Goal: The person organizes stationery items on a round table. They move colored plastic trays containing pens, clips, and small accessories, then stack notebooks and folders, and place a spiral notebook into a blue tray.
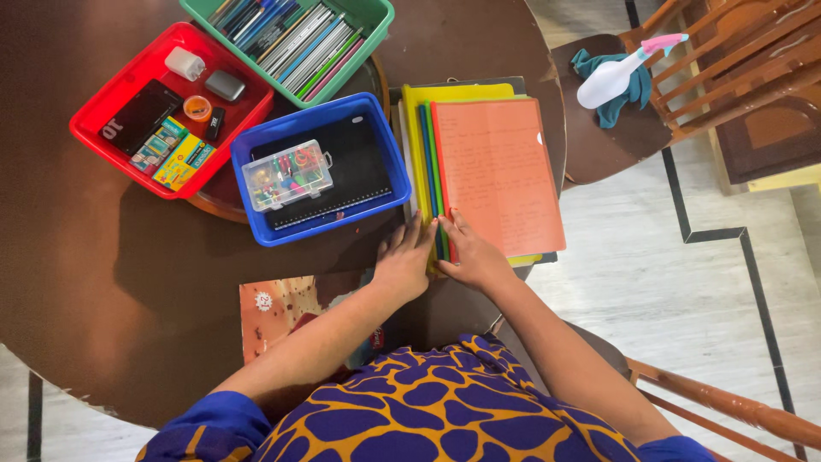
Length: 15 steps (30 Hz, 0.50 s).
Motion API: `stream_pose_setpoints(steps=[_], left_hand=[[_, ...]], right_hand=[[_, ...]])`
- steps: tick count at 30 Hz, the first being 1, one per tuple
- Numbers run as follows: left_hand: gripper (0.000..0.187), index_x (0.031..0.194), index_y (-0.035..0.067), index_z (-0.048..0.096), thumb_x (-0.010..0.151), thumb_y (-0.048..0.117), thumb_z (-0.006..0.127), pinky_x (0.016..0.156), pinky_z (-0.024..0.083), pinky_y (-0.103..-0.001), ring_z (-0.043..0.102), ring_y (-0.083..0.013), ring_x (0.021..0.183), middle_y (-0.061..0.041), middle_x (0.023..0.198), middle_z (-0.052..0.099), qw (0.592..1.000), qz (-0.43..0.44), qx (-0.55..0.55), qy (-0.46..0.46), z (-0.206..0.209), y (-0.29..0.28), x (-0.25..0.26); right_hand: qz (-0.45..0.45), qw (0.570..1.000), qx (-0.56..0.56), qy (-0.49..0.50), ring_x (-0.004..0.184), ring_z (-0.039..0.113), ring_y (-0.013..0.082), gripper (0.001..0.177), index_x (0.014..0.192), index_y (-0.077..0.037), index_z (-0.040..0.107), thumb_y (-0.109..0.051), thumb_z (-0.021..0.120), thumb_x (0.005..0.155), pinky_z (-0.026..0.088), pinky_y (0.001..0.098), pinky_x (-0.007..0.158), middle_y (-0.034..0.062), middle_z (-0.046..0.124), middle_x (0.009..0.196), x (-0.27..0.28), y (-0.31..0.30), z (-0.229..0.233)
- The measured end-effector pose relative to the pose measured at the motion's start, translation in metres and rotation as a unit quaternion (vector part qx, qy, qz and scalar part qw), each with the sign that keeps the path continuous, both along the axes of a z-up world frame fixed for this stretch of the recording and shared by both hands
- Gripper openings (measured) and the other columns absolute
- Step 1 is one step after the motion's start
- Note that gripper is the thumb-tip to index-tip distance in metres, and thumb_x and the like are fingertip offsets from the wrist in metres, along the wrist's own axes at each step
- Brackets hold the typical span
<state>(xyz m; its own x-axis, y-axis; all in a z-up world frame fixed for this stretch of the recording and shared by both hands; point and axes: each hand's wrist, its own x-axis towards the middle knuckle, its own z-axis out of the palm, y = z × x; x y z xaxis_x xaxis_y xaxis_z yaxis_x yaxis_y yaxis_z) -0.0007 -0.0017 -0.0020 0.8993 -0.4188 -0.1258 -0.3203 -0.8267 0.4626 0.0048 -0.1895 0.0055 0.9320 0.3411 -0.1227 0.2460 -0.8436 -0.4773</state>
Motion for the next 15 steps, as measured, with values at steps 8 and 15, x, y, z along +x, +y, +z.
stream_pose_setpoints(steps=[8, 15], left_hand=[[0.1, 0.15, 0.023, 0.044, 0.062, 0.038, 0.092, 0.11, 0.035, -0.059, 0.033, -0.0345, 0.145, -0.018, 0.161, 0.03, 0.996, -0.037, 0.043, -0.067, 0.01, 0.003, 0.003], [0.104, 0.14, 0.017, 0.053, 0.051, 0.048, 0.095, 0.112, 0.037, -0.052, 0.042, -0.0346, 0.142, -0.018, 0.156, 0.039, 0.989, -0.079, 0.054, -0.112, 0.003, 0.006, 0.015]], right_hand=[[-0.13, 0.991, -0.015, 0.037, 0.131, 0.055, 0.0304, 0.059, 0.143, -0.025, 0.057, -0.038, 0.071, 0.087, 0.047, 0.0416, 0.113, 0.0067, 0.052, 0.154, -0.002, -0.019, 0.003], [-0.029, 0.996, -0.065, -0.057, 0.143, 0.036, 0.0424, 0.065, 0.146, -0.026, 0.054, -0.039, 0.074, 0.085, 0.039, 0.0529, 0.109, 0.0142, 0.04, 0.157, 0.004, -0.024, -0.012]])
